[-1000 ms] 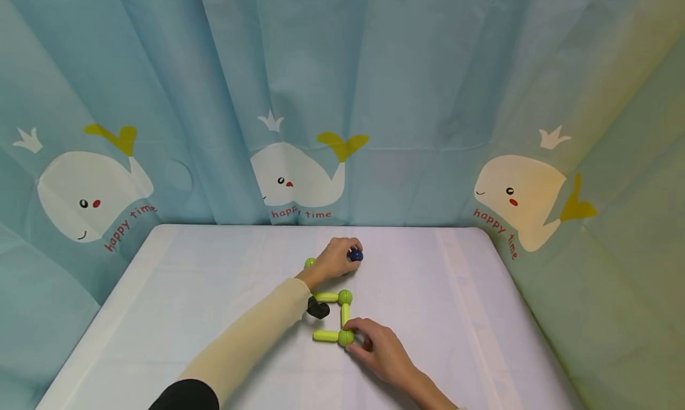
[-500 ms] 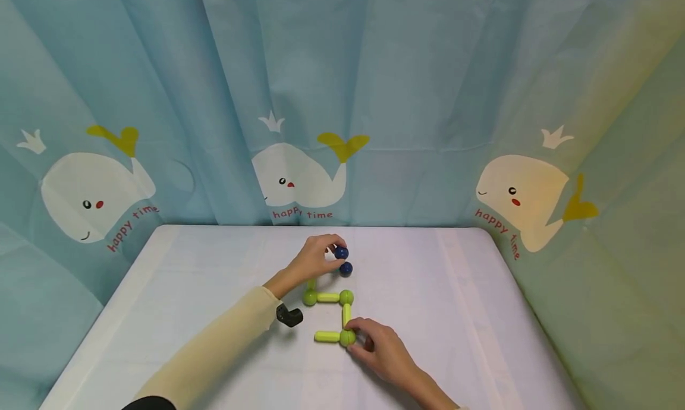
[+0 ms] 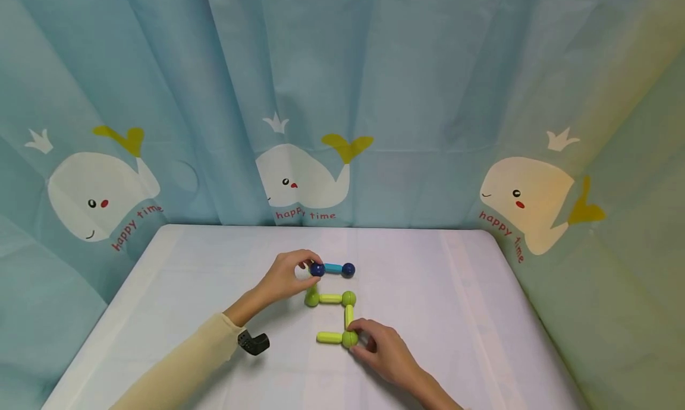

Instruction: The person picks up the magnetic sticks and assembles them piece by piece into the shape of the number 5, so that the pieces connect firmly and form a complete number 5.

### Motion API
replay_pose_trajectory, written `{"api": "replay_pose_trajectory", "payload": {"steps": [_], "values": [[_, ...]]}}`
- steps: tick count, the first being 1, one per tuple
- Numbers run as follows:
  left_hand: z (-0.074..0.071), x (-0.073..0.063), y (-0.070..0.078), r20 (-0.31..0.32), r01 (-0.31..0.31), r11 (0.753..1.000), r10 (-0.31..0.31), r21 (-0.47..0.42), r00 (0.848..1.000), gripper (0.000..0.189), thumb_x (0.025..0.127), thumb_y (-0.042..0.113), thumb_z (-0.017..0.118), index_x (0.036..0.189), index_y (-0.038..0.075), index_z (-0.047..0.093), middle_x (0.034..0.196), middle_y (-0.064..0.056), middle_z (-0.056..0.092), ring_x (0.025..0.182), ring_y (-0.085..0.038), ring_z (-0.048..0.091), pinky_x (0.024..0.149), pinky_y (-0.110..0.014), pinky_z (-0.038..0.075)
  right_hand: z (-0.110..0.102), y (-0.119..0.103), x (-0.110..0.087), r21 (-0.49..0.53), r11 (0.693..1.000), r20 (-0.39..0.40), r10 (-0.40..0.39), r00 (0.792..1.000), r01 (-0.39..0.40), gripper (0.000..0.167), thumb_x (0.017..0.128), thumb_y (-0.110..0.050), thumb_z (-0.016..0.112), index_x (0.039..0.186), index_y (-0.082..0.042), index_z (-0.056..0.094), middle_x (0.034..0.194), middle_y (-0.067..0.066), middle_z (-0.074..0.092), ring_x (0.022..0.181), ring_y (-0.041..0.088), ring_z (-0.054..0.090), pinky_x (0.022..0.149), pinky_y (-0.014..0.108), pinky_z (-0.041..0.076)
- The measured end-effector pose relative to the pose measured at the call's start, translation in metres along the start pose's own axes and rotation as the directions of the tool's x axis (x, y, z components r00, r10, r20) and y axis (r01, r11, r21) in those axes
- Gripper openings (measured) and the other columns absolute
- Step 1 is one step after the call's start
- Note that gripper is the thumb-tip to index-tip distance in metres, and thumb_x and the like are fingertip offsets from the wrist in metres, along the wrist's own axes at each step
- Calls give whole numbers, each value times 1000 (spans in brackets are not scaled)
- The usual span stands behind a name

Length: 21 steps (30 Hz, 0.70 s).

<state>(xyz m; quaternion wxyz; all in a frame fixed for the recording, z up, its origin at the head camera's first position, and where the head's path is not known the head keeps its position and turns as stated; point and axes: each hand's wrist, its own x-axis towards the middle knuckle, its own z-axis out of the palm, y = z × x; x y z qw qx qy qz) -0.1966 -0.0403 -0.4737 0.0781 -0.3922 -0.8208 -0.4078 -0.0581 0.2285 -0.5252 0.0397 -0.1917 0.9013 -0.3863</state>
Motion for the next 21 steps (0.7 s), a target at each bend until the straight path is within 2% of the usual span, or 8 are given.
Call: {"api": "replay_pose_trajectory", "payload": {"steps": [6, 10, 16, 21], "values": [[-10, -30, -3, 13, 32, 999, -32, 15, 999, 31, 84, 7, 84, 112, 9, 70, 106, -2, 72, 91, -15, 68, 76, -38, 58, 0, 1, 1, 4, 1000, 5, 1, 1000, -1, 32, 92, -23, 79, 121, -21, 68, 108, -8, 70, 68, -1, 55, 61, 23, 49], [-13, -47, -3, 21, 55, 998, -54, -10, 998, 31, 83, 6, 85, 110, 10, 70, 104, 0, 73, 90, -14, 68, 76, -36, 58, 0, 2, 1, 9, 1000, 5, -10, 1000, 10, 31, 92, -23, 79, 121, -21, 68, 106, -8, 70, 68, -1, 54, 60, 24, 49], [-7, -69, -2, 44, 70, 995, -67, -75, 997, 32, 81, 4, 86, 109, 10, 71, 103, 0, 74, 89, -11, 69, 75, -35, 58, 1, 3, 2, 12, 1000, 11, -6, 1000, 6, 32, 92, -22, 79, 121, -21, 68, 107, -8, 70, 67, 0, 54, 60, 23, 49], [4, -86, -4, 107, 72, 988, -58, -134, 993, 31, 81, 7, 87, 107, 10, 72, 102, 0, 74, 86, -11, 69, 75, -31, 58, 0, 2, 2, 2, 1000, 3, 5, 1000, -5, 33, 91, -21, 80, 121, -20, 68, 109, -5, 71, 67, 0, 55, 60, 24, 49]]}}
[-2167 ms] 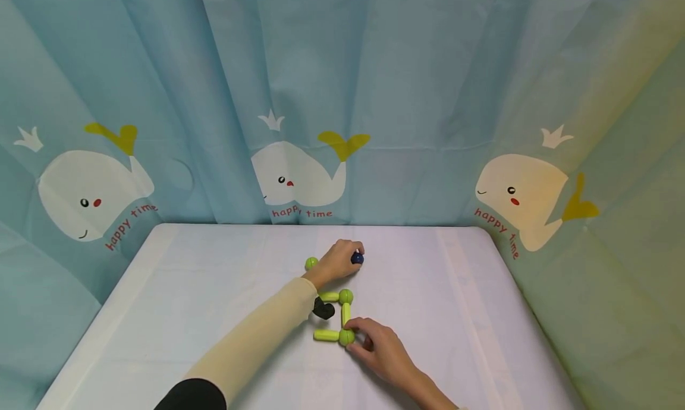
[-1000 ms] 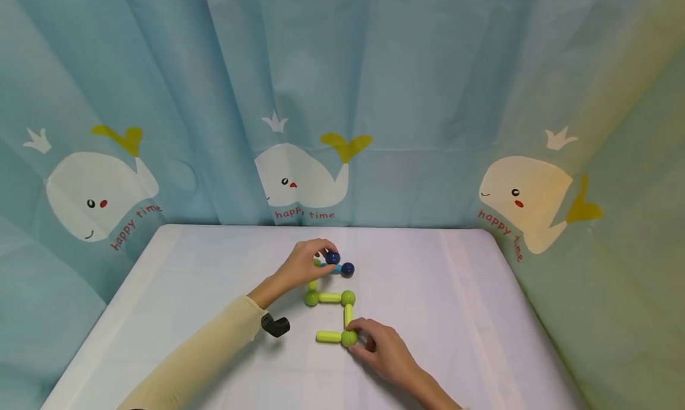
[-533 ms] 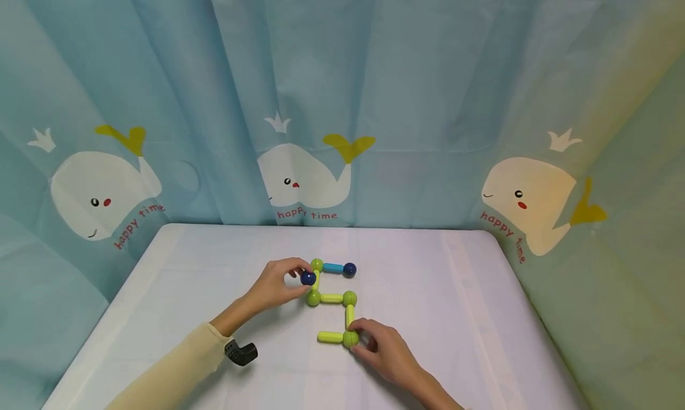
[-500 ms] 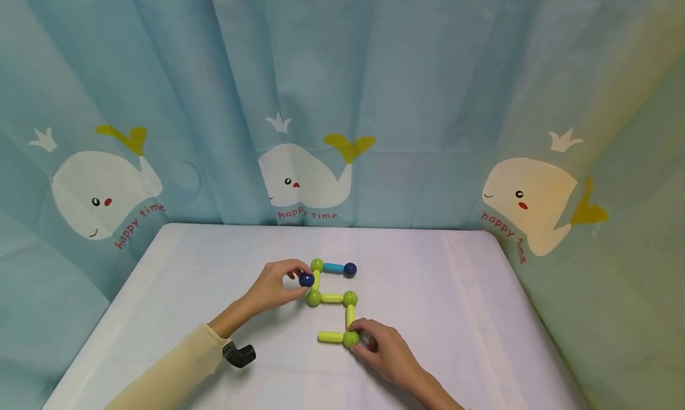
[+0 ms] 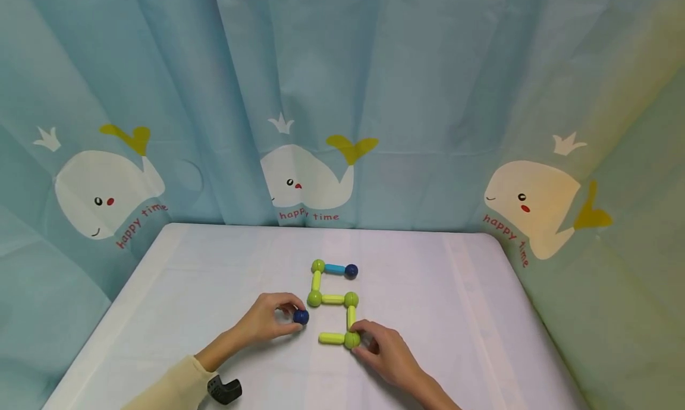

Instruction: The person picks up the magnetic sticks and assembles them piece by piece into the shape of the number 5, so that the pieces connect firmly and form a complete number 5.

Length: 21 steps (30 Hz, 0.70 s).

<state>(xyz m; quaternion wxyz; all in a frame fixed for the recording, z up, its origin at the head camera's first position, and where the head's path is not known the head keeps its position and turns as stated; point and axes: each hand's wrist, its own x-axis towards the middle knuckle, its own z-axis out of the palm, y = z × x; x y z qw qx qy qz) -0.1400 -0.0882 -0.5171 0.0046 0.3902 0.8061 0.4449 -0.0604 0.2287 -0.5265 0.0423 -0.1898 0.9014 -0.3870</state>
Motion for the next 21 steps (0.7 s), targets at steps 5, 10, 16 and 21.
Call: {"api": "replay_pose_trajectory", "payload": {"steps": [5, 10, 16, 21], "values": [[9, -8, -1, 57, 32, 999, -31, -23, 998, 28, 81, 8, 87, 104, 10, 72, 99, 1, 74, 84, -7, 68, 76, -27, 57, 0, 0, 0, -7, 1000, -2, 10, 1000, -10, 32, 91, -21, 79, 121, -22, 67, 112, -3, 72, 66, 0, 55, 60, 24, 49], [13, -7, 2, 105, 68, 997, -66, -20, 992, 28, 82, 11, 87, 106, 12, 73, 99, 5, 74, 86, -3, 67, 79, -25, 55, 0, 0, 1, -11, 1000, 4, 19, 1000, -19, 32, 91, -21, 80, 120, -24, 67, 113, -2, 72, 66, 0, 54, 60, 24, 49], [15, -7, 5, 135, 66, 998, -66, 7, 989, 28, 81, 10, 88, 105, 13, 74, 98, 6, 75, 88, -3, 67, 81, -26, 55, 0, -2, 2, -3, 1000, 8, 17, 1000, -17, 32, 91, -20, 79, 120, -22, 67, 113, -1, 72, 66, 0, 55, 60, 24, 49], [19, -6, 6, 149, 66, 998, -66, 6, 987, 27, 82, 12, 88, 106, 12, 74, 100, 7, 75, 91, -1, 67, 84, -26, 55, -1, -3, 3, -5, 1000, 8, 13, 1000, -13, 32, 91, -19, 80, 120, -20, 68, 113, -1, 72, 65, 0, 54, 59, 24, 49]]}}
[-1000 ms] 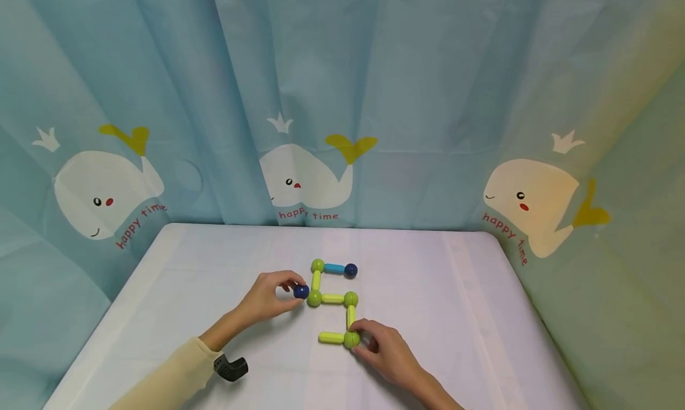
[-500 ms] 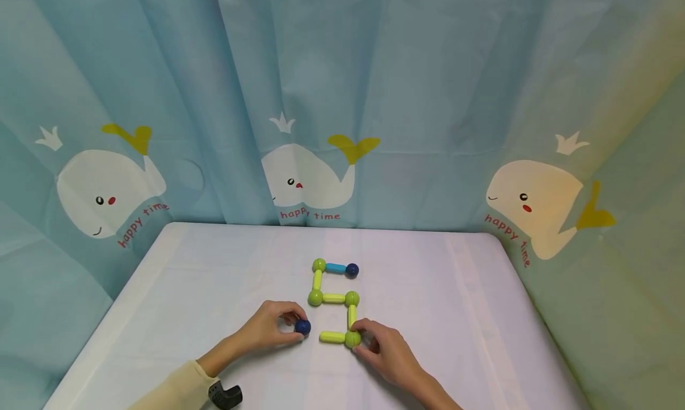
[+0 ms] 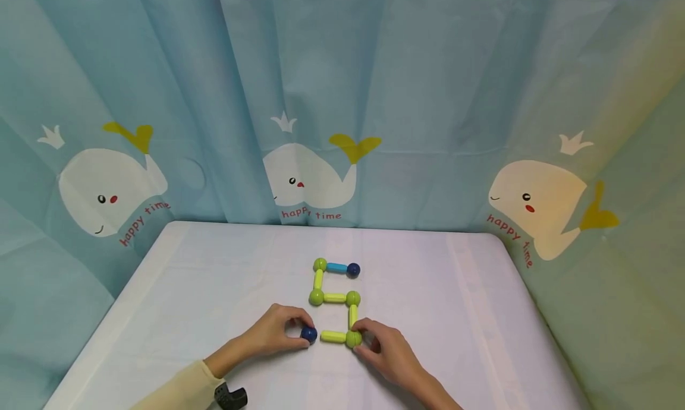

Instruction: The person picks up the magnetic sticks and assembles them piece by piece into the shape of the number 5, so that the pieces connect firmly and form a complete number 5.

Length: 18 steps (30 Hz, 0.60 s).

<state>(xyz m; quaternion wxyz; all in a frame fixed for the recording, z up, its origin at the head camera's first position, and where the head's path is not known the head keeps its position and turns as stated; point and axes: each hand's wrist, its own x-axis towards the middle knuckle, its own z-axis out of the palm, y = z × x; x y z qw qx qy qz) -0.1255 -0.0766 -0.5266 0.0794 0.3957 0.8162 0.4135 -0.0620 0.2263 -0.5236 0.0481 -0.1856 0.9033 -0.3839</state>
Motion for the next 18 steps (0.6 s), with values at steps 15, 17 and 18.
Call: {"api": "replay_pose_trajectory", "payload": {"steps": [15, 17, 18], "values": [[8, 5, 0, 23, 5, 1000, -5, -3, 1000, 27, 82, 16, 88, 106, 16, 74, 98, 12, 72, 89, 2, 64, 82, -22, 53, 1, 2, -2, -8, 999, -23, -33, 999, 33, 32, 90, -18, 80, 120, -21, 68, 111, -2, 72, 64, -1, 53, 59, 23, 48], [8, 5, 1, 25, 7, 1000, -7, -5, 1000, 27, 83, 16, 88, 106, 16, 74, 99, 11, 72, 89, 2, 65, 82, -22, 53, 0, 2, -2, -6, 999, -21, -35, 999, 35, 32, 91, -19, 80, 120, -21, 68, 111, -2, 72, 64, -1, 53, 58, 23, 48], [8, 5, 1, 27, 9, 1000, -9, -4, 1000, 27, 83, 16, 88, 107, 16, 74, 99, 11, 72, 90, 2, 64, 82, -22, 53, 0, 2, -2, -7, 999, -21, -35, 999, 35, 32, 91, -19, 80, 120, -21, 68, 111, -2, 72, 64, -1, 53, 58, 23, 48]]}}
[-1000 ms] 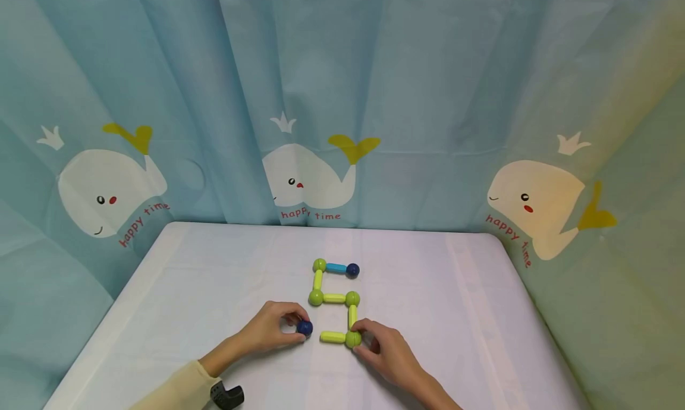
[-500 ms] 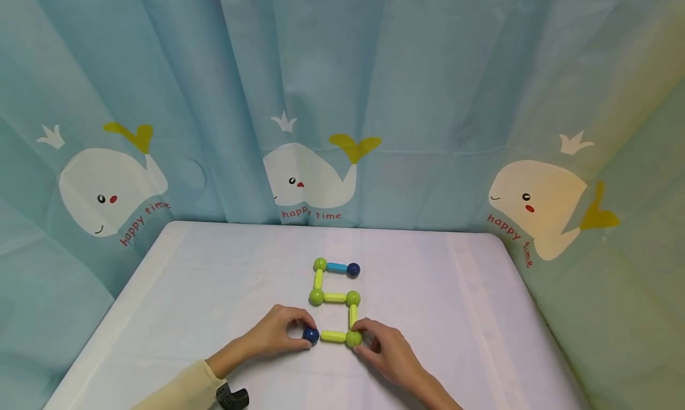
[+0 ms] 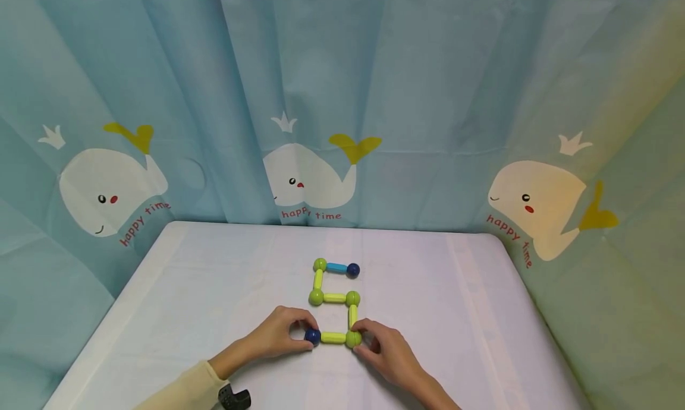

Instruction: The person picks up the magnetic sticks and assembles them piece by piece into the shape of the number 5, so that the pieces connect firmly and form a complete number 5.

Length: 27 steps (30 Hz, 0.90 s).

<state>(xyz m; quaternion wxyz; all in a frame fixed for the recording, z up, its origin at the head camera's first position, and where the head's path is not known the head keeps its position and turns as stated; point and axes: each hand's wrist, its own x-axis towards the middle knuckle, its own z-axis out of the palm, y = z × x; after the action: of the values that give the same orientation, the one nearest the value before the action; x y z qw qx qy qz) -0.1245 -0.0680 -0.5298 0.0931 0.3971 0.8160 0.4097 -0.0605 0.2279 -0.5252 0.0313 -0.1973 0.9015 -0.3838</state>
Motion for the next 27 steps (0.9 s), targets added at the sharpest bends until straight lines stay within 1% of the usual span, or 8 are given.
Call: {"api": "replay_pose_trajectory", "payload": {"steps": [6, 18, 22, 25, 27], "values": [[1, 0, 1, 6, 8, 1000, -8, 6, 1000, 28, 84, 16, 87, 108, 16, 73, 101, 11, 72, 90, 2, 64, 83, -22, 53, 1, 1, 0, -3, 1000, 0, 2, 1000, -2, 32, 91, -20, 80, 120, -23, 67, 111, -3, 72, 65, -1, 53, 59, 23, 48], [2, -1, 1, 8, 2, 1000, -2, 11, 1000, 28, 84, 15, 86, 109, 16, 72, 101, 11, 71, 91, 2, 64, 84, -23, 53, 1, 2, -2, -5, 1000, -1, -1, 1000, 1, 32, 91, -20, 79, 121, -22, 67, 107, -6, 71, 65, -1, 53, 58, 23, 48], [2, -2, 1, 7, -2, 1000, 2, 22, 1000, 28, 85, 15, 86, 110, 16, 72, 101, 10, 71, 91, 2, 64, 84, -23, 52, -1, 1, -2, 11, 1000, 24, -4, 1000, 3, 32, 92, -20, 78, 123, -20, 67, 108, -6, 71, 66, -1, 54, 59, 23, 49], [0, -3, 2, 6, -3, 1000, 3, 16, 1000, 30, 85, 15, 86, 112, 14, 72, 103, 9, 72, 92, 1, 64, 84, -24, 53, -5, 1, -1, 41, 999, 61, -8, 998, 6, 33, 93, -22, 77, 125, -18, 66, 111, -5, 70, 68, 1, 56, 61, 24, 50], [-2, -4, 2, 3, -6, 1000, 6, 11, 1000, 33, 85, 17, 86, 115, 12, 72, 106, 7, 72, 93, -1, 65, 84, -25, 53, -9, 1, 0, 68, 998, 90, -14, 996, 8, 36, 94, -23, 77, 127, -17, 65, 115, -3, 70, 70, 2, 57, 62, 24, 51]]}}
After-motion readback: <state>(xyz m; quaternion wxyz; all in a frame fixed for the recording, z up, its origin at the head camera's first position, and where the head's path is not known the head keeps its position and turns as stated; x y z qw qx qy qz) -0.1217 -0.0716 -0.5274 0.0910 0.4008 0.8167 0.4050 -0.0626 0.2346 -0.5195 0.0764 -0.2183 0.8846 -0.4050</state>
